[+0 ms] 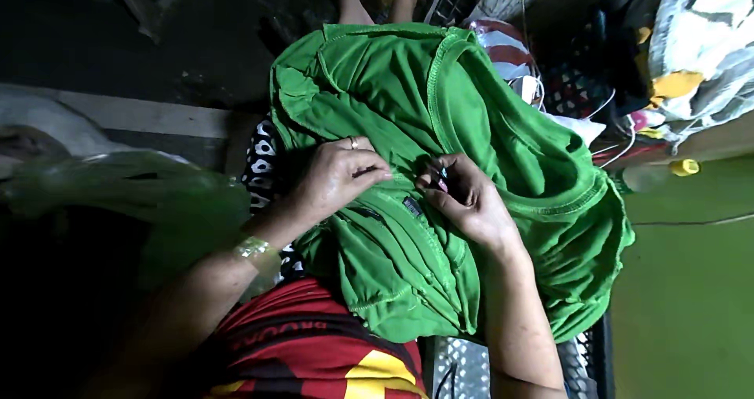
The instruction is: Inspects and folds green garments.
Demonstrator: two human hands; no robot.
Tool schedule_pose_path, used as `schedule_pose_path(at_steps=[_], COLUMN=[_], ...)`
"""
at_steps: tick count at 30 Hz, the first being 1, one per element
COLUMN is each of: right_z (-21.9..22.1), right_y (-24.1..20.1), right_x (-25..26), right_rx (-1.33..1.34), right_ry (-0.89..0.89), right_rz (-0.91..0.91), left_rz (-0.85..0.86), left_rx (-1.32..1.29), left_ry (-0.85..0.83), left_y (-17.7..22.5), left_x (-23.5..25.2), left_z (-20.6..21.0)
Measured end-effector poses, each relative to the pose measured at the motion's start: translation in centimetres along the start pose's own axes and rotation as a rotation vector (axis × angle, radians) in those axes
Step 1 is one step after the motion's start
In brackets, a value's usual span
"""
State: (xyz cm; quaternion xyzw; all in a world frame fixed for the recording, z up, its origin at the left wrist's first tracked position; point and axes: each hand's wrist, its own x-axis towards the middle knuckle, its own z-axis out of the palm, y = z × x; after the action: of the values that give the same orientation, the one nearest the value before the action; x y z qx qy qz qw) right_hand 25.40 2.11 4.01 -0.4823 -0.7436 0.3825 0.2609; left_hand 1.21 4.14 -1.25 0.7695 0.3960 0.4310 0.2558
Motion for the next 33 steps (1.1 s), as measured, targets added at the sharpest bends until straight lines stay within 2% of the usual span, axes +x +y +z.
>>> schedule_pose_path(at_steps=[3,7,14,21,25,28,33], right_z=[-0.2,0.8,2.7,3.1,1.8,1.7,2.4], right_y=[-0.1,-0.9,-2.8,-1.9,-2.1,-3.0,-2.9], right_x=[0.3,0.4,1.1,1.5,1.7,2.0,2.5], right_rx=[-0.043,-0.317,-0.650,-0.682,-0.598,-0.646,-0.703], right_ry=[-0.023,0.030,0.077,0.073,-0.032,-0.078,-0.063], right_rz=[-0.043,-0.113,-0.156,-0.218,-0.175,-0.148,-0.214], left_rz=[-0.033,-0.134,-0.095,-0.130,-0.171,-0.156,-0.147], left_rx=[-0.071,-0.174,-0.150,-0.156,-0.204,-0.214,-0.176], left_ry=[-0.015,-0.030,0.022,0.037,0.049,0.069,0.078], left_y=[-0.2,-0.1,-0.2,-0.3,-0.2,-0.2,-0.2], left_x=[-0.2,0.1,-0.1,-0.1,-0.2,-0.3,-0.3], left_z=[-0.6,-0.7,-0.4,-0.2,-0.2,0.0,0.1])
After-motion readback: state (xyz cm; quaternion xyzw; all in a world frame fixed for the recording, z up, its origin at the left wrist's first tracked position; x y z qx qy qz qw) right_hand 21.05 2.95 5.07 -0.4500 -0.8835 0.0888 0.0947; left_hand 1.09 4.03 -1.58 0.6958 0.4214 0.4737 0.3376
